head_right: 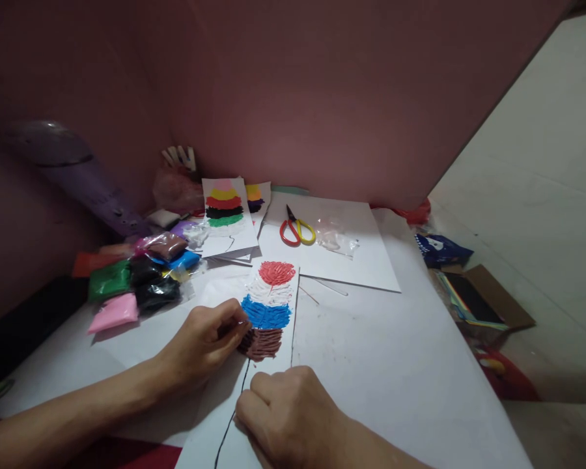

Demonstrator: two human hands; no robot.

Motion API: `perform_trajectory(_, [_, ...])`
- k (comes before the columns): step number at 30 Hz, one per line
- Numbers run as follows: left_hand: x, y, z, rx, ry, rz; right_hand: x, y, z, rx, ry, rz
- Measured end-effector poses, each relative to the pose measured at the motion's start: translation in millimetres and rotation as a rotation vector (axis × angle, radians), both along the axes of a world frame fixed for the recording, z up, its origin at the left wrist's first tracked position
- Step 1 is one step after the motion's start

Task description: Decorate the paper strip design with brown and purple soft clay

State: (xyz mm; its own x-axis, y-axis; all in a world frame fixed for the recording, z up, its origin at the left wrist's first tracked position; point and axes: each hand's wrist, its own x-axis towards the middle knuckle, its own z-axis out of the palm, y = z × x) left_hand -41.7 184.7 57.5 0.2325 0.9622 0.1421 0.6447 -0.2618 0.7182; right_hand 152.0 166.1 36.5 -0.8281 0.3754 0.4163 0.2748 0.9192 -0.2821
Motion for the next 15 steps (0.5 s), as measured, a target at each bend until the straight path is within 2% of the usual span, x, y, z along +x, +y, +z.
perform_trajectory(15, [-10.4,2.6,2.5,-0.032,0.006,0.013,0.8,-0.7,2.1,-0.005,0.008,-0.009])
